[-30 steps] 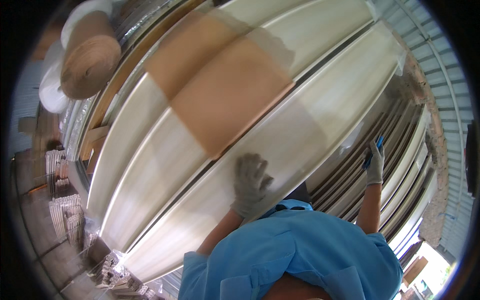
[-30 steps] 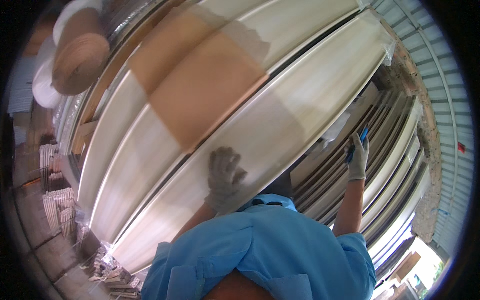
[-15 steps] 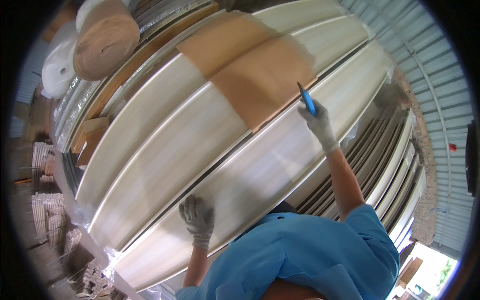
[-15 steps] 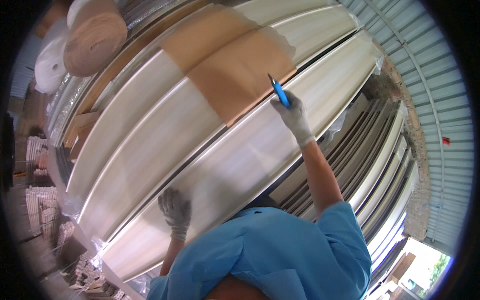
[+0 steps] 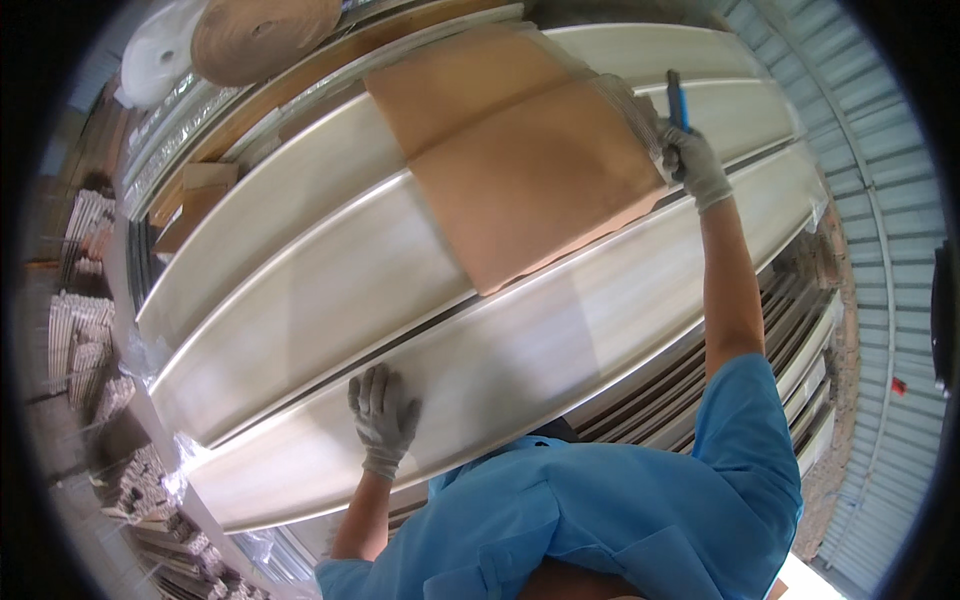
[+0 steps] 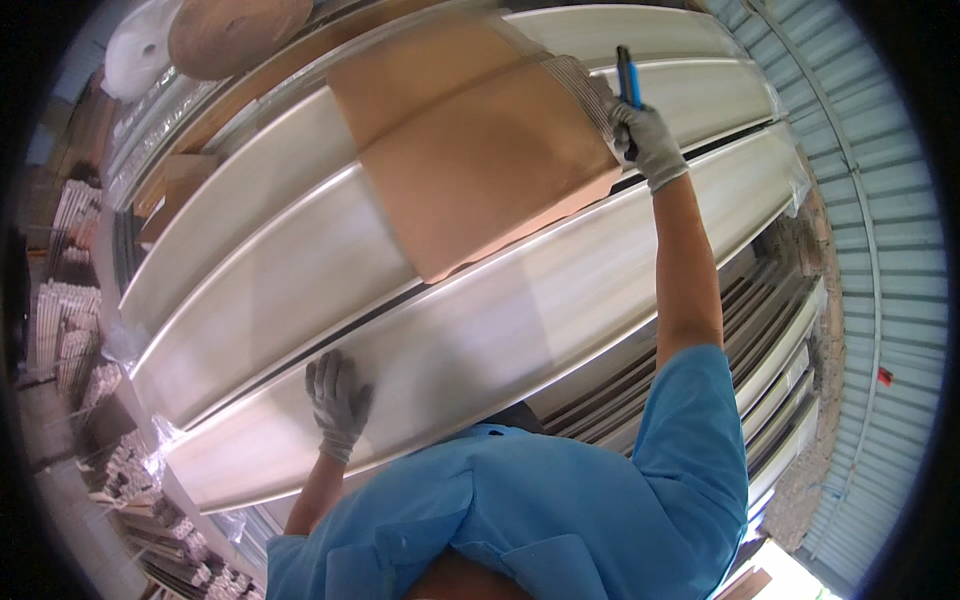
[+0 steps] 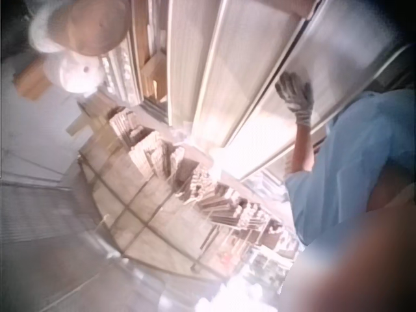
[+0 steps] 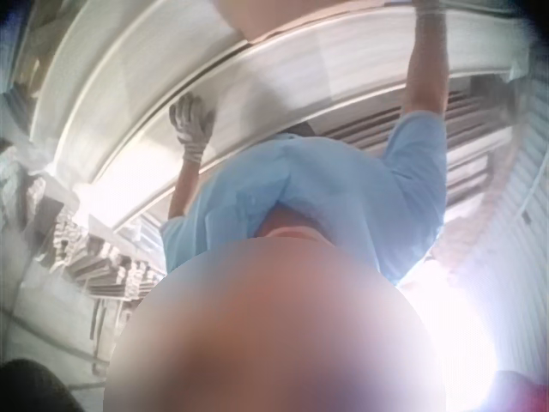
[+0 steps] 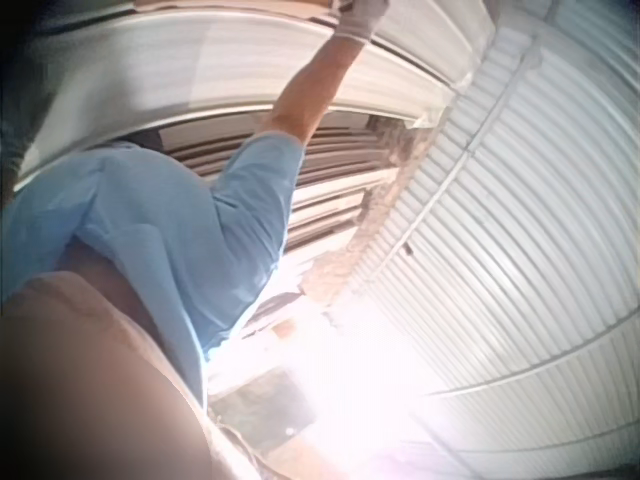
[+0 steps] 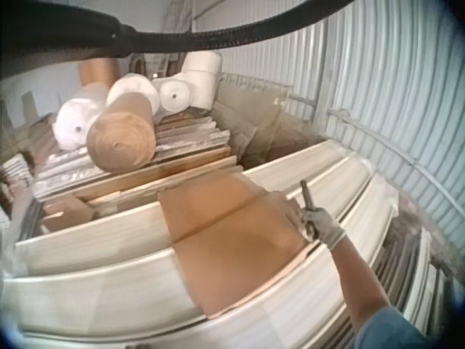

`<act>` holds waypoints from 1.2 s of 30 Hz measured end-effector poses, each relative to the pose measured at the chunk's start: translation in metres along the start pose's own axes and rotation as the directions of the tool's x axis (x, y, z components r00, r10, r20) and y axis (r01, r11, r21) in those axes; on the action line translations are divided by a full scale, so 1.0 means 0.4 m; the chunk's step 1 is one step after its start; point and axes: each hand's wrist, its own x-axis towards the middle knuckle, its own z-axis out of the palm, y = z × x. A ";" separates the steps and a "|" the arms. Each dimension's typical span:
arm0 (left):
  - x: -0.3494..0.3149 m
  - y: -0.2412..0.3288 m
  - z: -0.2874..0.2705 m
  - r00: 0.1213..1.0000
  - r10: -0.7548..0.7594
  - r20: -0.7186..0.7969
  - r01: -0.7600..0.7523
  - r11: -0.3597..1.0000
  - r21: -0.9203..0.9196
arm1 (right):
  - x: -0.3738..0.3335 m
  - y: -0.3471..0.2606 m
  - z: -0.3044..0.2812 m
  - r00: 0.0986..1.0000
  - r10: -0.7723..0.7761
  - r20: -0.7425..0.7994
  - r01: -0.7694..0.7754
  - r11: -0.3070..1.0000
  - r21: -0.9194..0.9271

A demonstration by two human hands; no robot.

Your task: The person removes plastic wrapping from long, flat panels using a utility knife and places the unwrapped panels on a nearby rack. The person repeats this process for several panels, cutting the plastic and discarding it before stacking the panels.

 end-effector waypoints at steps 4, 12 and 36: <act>0.007 0.002 -0.007 1.000 -0.019 -0.009 0.019 1.000 -0.018 | 0.022 -0.043 0.077 0.902 -0.372 -0.221 0.136 0.729 -0.671; -0.005 -0.007 0.012 0.999 -0.045 -0.003 0.044 0.993 -0.109 | -0.185 0.036 0.260 0.995 0.101 -0.019 -0.102 0.981 -0.165; 0.372 -0.223 -0.426 0.911 0.413 0.007 -0.159 0.367 -0.917 | -0.652 -0.199 0.676 0.758 -0.613 0.225 0.635 0.772 -0.036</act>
